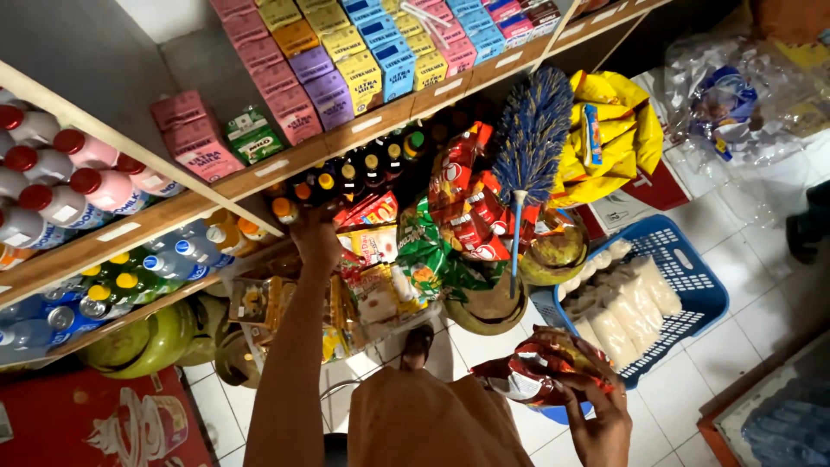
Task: Cleaning and organizing snack bags and jars on retail shelves using a duster.
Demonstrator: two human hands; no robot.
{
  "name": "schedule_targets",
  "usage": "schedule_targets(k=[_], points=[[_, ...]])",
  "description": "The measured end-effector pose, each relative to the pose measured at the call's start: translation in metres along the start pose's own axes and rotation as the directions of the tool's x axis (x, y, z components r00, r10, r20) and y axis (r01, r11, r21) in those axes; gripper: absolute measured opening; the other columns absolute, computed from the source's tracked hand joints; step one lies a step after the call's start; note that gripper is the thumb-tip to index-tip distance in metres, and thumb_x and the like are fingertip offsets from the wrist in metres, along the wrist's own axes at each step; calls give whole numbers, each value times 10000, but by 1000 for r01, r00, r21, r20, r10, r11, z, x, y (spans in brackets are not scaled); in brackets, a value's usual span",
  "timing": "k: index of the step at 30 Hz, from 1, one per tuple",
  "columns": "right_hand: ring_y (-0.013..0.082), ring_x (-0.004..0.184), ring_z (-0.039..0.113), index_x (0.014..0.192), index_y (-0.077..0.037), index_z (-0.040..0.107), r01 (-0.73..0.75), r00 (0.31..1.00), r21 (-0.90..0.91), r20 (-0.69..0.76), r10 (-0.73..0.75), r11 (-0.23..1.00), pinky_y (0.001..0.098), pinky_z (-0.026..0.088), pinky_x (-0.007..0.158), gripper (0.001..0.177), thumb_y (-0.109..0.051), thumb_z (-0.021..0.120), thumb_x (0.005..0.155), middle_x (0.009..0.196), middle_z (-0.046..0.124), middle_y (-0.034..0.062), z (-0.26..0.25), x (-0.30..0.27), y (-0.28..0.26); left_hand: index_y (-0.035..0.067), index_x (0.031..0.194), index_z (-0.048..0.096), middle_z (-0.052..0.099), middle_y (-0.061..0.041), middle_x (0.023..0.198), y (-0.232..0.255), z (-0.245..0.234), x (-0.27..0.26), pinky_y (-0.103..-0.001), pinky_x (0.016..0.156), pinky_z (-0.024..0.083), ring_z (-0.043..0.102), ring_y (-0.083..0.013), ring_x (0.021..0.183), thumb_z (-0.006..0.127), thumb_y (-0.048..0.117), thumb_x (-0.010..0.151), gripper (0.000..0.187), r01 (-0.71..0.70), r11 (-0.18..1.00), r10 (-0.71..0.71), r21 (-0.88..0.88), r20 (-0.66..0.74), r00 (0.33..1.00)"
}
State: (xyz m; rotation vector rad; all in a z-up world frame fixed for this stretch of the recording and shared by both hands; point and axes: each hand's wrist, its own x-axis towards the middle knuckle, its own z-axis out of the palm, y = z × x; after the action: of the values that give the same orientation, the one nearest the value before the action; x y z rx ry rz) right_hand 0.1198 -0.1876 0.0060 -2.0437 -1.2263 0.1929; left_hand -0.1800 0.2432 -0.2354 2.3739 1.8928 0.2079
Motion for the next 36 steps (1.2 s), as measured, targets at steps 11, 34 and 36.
schedule_targets(k=[11,34,36], points=[[196,917,705,947,-42,776,-243,969,93,-29,247,966,310,564,831,119,-60,778,830,1150,716,110,4,-10,21,107,1209,716,641,-109,1226,80,-175,-55,-394,864,563,681,-283,1001,817,212,821,414,-195,683,-12,-703,-278,961],[198,940,665,1112,-25,630,-285,862,958,270,430,-30,370,525,836,105,-38,625,1008,1094,718,108,31,-22,67,0,994,767,767,-44,982,231,-194,-126,-260,843,551,692,-100,921,676,-19,926,116,4,-30,558,-1000,-13,830],[198,939,666,1113,-25,631,-265,857,964,247,453,-26,369,527,835,108,-40,625,1006,1093,719,107,25,-19,69,-5,989,768,761,-41,966,247,-195,-129,-260,830,541,677,-95,902,670,-24,924,119,57,-54,624,-997,11,782]])
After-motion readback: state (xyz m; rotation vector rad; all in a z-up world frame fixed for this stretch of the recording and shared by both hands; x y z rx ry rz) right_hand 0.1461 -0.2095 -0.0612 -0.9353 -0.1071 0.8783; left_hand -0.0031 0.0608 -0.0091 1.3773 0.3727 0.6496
